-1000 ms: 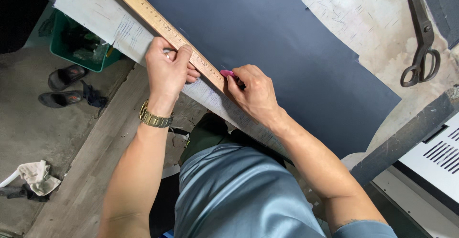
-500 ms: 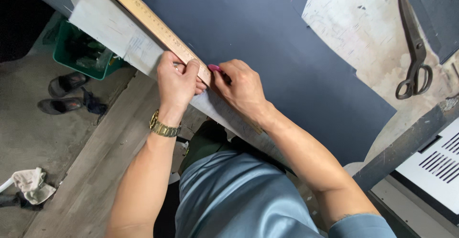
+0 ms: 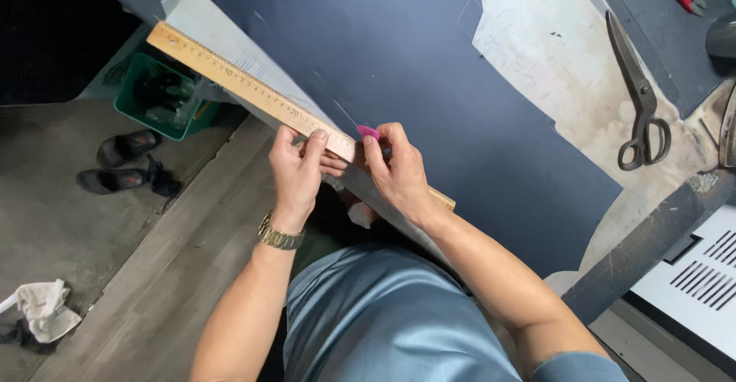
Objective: The person cuts along the edges of a pattern on dark fabric using large shears and marks guidelines on the fabric with a piece of tailor's chalk using a wooden ruler.
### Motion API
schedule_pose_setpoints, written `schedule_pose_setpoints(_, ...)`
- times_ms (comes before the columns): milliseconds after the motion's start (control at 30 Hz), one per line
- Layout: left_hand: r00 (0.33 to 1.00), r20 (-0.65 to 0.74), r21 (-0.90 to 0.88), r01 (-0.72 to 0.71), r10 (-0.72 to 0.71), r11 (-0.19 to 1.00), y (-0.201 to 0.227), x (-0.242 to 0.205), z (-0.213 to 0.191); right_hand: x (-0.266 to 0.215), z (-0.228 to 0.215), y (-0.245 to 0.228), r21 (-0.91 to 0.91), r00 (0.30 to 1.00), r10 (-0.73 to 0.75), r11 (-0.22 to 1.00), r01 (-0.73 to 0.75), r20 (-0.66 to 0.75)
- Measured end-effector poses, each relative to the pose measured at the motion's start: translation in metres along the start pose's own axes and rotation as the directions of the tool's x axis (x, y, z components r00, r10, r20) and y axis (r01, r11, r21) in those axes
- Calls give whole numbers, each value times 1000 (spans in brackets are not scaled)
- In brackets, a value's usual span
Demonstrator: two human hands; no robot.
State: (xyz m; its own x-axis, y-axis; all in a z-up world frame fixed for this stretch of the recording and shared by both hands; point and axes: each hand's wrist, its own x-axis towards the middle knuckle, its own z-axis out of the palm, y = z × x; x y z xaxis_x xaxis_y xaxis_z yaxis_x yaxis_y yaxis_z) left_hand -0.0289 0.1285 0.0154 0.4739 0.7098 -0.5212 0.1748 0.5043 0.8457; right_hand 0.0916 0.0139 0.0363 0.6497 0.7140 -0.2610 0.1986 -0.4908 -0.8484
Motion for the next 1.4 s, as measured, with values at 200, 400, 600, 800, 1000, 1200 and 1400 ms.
schedule_pose_setpoints(200, 993, -120, -11, -19, 17, 1000, 3, 20, -14, -7, 9, 16, -34, 995, 17, 999, -20, -102)
schedule_pose_setpoints(400, 998, -47, 96, 53, -48, 994, 48, 67, -31, 13, 11, 14, 0, 971, 190, 981, -193, -146)
schedule_pose_setpoints(600, 994, -8, 169, 112, -112, 979, 71, 96, -33, 36, 9, -11, -63, 959, 252, 963, -262, -134)
schedule_pose_setpoints(800, 991, -31, 200, 135, -131, 971, 73, 104, -30, 52, 14, -15, -26, 983, 153, 987, -156, -100)
schedule_pose_setpoints(1000, 988, -64, 183, 152, -143, 971, 71, 105, -27, 56, 18, -10, -108, 999, -44, 993, 41, -23)
schedule_pose_setpoints(1200, 988, -71, 164, 148, -138, 975, 71, 106, -25, 59, 22, 5, -175, 992, -128, 977, 125, -5)
schedule_pose_setpoints(1400, 988, -76, 187, 148, -136, 971, 74, 107, -23, 62, 21, 3, -179, 991, -131, 975, 128, -4)
